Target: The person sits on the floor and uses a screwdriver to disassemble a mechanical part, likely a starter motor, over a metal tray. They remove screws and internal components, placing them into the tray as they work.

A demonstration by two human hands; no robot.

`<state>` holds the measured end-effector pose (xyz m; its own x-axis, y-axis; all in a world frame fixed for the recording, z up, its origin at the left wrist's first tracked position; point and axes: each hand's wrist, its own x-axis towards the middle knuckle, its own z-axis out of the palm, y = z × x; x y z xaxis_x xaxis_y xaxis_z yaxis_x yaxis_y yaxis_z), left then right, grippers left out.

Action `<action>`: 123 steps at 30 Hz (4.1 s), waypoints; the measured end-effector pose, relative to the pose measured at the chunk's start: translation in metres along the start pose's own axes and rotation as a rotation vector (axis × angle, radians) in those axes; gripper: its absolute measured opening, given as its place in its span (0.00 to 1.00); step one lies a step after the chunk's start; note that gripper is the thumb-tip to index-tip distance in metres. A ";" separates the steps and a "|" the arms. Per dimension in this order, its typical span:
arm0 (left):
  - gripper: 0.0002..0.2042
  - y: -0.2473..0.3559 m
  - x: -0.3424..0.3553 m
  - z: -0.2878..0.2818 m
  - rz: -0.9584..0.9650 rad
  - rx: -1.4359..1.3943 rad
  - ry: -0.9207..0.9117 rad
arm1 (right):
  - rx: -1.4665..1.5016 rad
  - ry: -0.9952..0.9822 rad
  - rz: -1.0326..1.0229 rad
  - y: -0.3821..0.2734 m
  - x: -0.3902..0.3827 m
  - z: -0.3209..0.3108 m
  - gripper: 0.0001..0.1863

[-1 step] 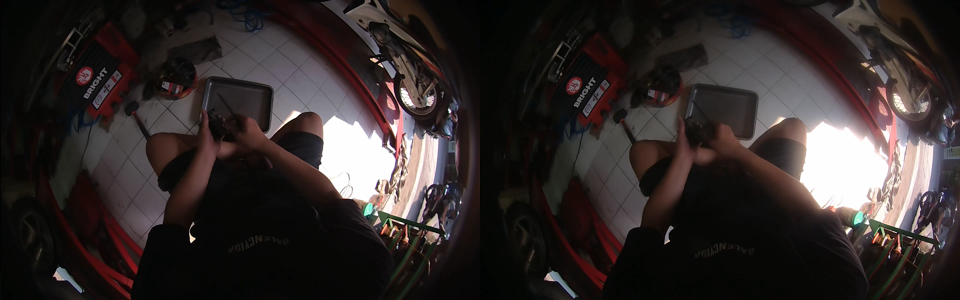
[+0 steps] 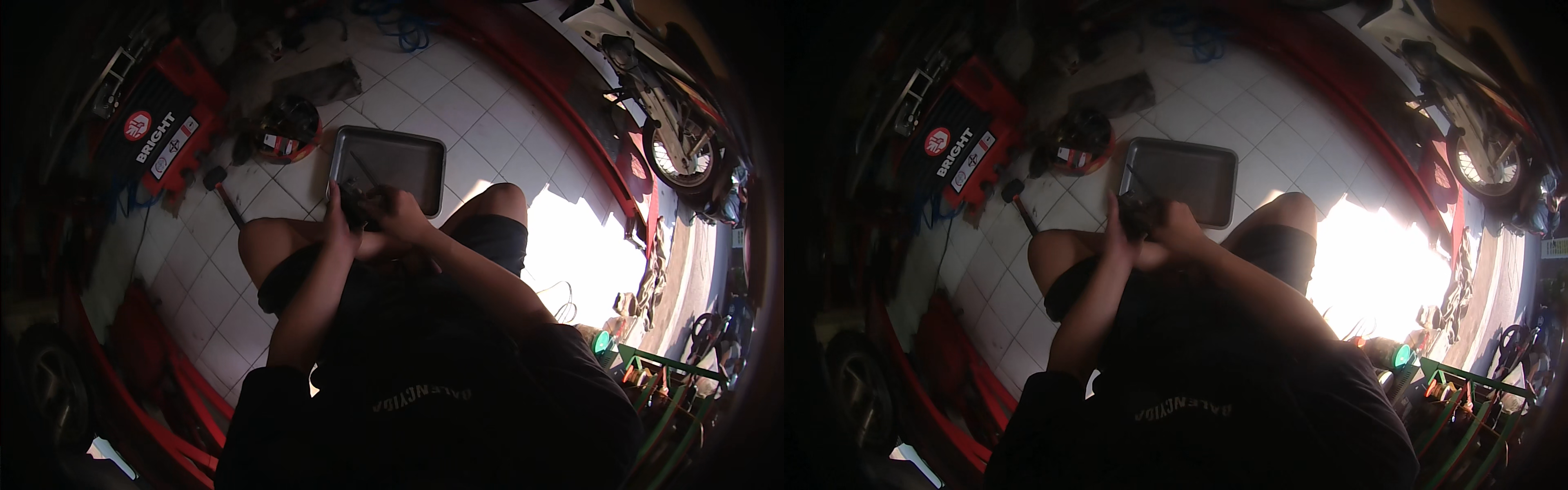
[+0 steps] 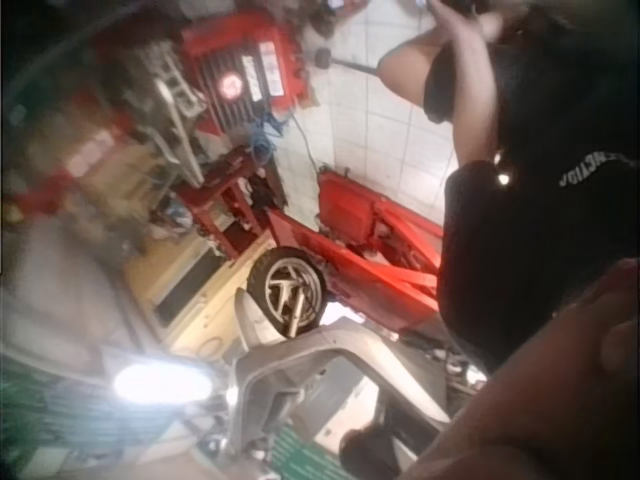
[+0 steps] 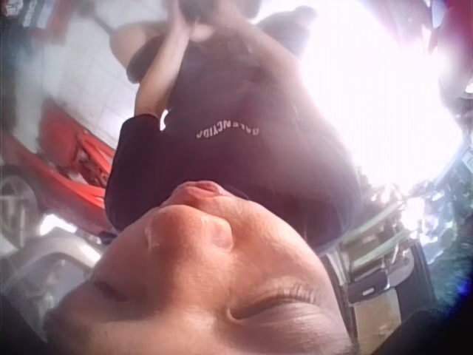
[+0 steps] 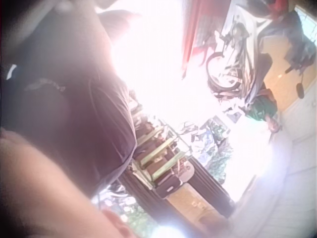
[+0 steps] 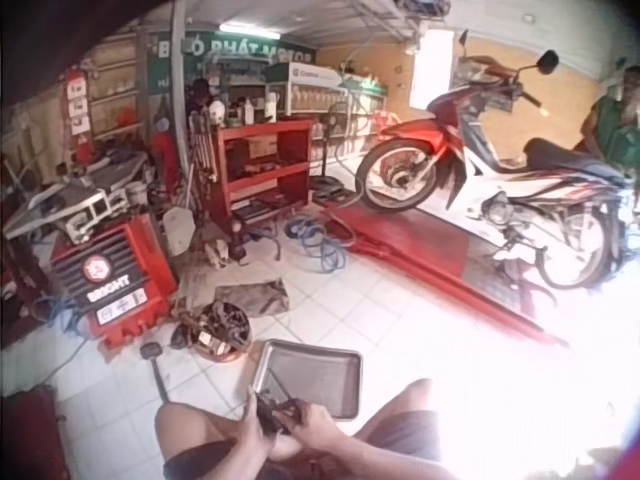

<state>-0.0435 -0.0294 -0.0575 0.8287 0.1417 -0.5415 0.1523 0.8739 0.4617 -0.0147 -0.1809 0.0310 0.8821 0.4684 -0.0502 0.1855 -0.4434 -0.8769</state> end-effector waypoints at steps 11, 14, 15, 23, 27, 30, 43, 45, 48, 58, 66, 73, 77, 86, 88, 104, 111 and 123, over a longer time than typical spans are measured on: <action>0.27 -0.005 -0.019 -0.006 0.021 -0.032 -0.083 | -0.036 0.121 0.018 0.005 0.014 0.027 0.19; 0.26 -0.009 -0.009 -0.021 0.027 -0.047 -0.055 | 0.006 0.039 0.096 0.003 0.014 0.024 0.19; 0.26 -0.009 -0.007 -0.024 0.026 -0.061 -0.065 | 0.020 0.035 0.102 0.005 0.014 0.024 0.20; 0.27 -0.014 0.004 -0.035 0.092 -0.021 -0.056 | 0.154 0.049 0.146 0.012 0.013 0.027 0.18; 0.31 -0.014 -0.001 -0.029 0.092 0.022 -0.047 | 0.170 0.045 0.181 0.015 0.015 0.027 0.18; 0.31 -0.013 -0.003 -0.026 0.076 0.019 -0.027 | 0.197 0.023 0.204 0.019 0.019 0.027 0.18; 0.31 -0.014 -0.003 -0.028 0.063 -0.017 -0.038 | 0.299 0.012 0.328 0.006 0.015 0.020 0.20; 0.31 -0.015 0.000 -0.030 0.072 -0.003 -0.051 | 0.229 0.032 0.288 0.013 0.018 0.022 0.20; 0.31 -0.015 -0.001 -0.029 0.068 -0.004 -0.056 | 0.189 0.017 0.265 0.014 0.019 0.021 0.20; 0.27 -0.012 -0.005 -0.023 0.116 -0.009 -0.040 | 0.039 0.018 0.231 0.019 0.026 0.028 0.18; 0.31 -0.009 -0.009 -0.023 0.017 0.016 -0.079 | 0.113 0.009 0.283 0.022 0.023 0.029 0.20; 0.32 -0.020 0.029 -0.053 -0.033 -0.033 -0.237 | 0.230 0.005 0.384 0.022 0.028 0.025 0.27; 0.32 -0.026 0.057 -0.072 -0.072 0.052 -0.294 | 0.062 0.062 0.314 0.049 0.041 0.048 0.26; 0.33 -0.015 0.018 -0.048 0.104 0.234 -0.051 | 0.201 0.020 0.376 0.006 0.022 0.027 0.25; 0.34 -0.018 0.013 -0.044 0.113 0.261 -0.038 | 0.154 0.020 0.388 0.008 0.017 0.024 0.25; 0.35 -0.019 0.028 -0.047 0.014 0.229 -0.171 | 0.173 -0.007 0.403 0.009 0.024 0.018 0.24; 0.34 -0.011 0.034 -0.058 -0.036 0.194 -0.302 | 0.218 -0.020 0.420 -0.001 0.023 0.021 0.23; 0.31 -0.012 0.021 -0.040 -0.031 0.077 -0.047 | 0.201 -0.024 0.391 0.004 0.023 0.022 0.23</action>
<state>-0.0495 -0.0186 -0.1026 0.8468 0.0915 -0.5240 0.2180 0.8389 0.4987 -0.0034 -0.1551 0.0161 0.8585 0.3138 -0.4056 -0.2499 -0.4347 -0.8652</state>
